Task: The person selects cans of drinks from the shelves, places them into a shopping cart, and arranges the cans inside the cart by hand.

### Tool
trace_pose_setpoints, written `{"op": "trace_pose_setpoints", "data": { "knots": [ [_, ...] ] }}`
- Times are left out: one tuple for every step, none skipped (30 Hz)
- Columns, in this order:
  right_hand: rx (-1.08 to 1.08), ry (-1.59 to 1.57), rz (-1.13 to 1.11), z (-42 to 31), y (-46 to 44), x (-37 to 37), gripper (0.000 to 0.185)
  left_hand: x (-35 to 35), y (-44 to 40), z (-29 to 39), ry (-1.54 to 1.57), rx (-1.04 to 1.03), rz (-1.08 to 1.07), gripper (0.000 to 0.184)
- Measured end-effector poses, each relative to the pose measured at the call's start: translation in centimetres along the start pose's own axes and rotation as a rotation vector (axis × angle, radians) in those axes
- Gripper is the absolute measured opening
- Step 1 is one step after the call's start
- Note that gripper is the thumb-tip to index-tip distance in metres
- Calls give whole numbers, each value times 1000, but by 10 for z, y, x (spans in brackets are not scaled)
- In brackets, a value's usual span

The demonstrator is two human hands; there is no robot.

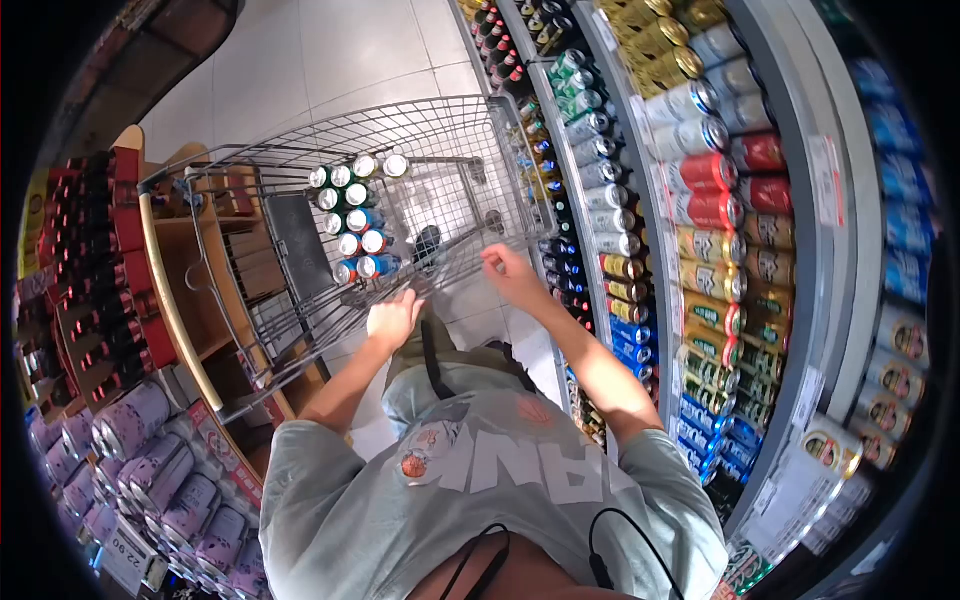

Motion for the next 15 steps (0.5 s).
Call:
{"op": "trace_pose_setpoints", "data": {
  "knots": [
    [65, 65, 38, -7, -27, -8, 21, 3, -5, -2, 44, 21, -6, 31],
    [-15, 88, -14, -18, -59, -14, 31, 10, -8, -4, 90, 23, -13, 33],
    [-22, 87, -32, -12, -92, -25, 31, 18, -15, -8, 132, 25, -18, 34],
    [64, 185, -25, -4, -125, -38, 40, 27, -24, -16, 193, 6, -99, 38],
    [148, 280, -20, 2, -156, -51, 50, 41, -38, -25, 218, -35, -241, 41],
    [136, 274, -44, 9, -185, -66, 50, 56, -54, -37, 287, -57, -363, 42],
    [200, 347, -10, 14, -213, -80, 57, 68, -78, -51, 354, -82, -485, 43],
    [269, 420, 28, 18, -240, -93, 64, 68, -106, -68, 437, -64, -439, 40],
    [266, 414, 12, 21, -263, -107, 64, 68, -133, -86, 520, -42, -387, 39],
    [203, 502, -6, 25, -286, -119, 69, 72, -162, -101, 451, -36, -152, 38],
    [141, 592, -21, 28, -306, -129, 75, 77, -191, -115, 374, -34, 83, 41],
    [45, 666, -101, 28, -324, -136, 81, 79, -222, -129, 298, 10, 125, 48],
    [38, 662, -102, 37, -338, -143, 81, 77, -251, -141, 224, 49, 164, 56],
    [75, 762, -112, 49, -349, -150, 82, 72, -278, -154, 90, 53, 210, 62],
    [107, 862, -123, 60, -357, -154, 83, 65, -301, -164, -41, 52, 253, 68]
  ]
}}
Point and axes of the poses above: each hand's wrist, its own y-axis away from the middle knuckle, its own x-axis out of the back of the hand, z = x × y, the point moved 1 cm from there along -y, towards the middle knuckle, and after that the axes turned 3 degrees about x, right-handed, at the moved point
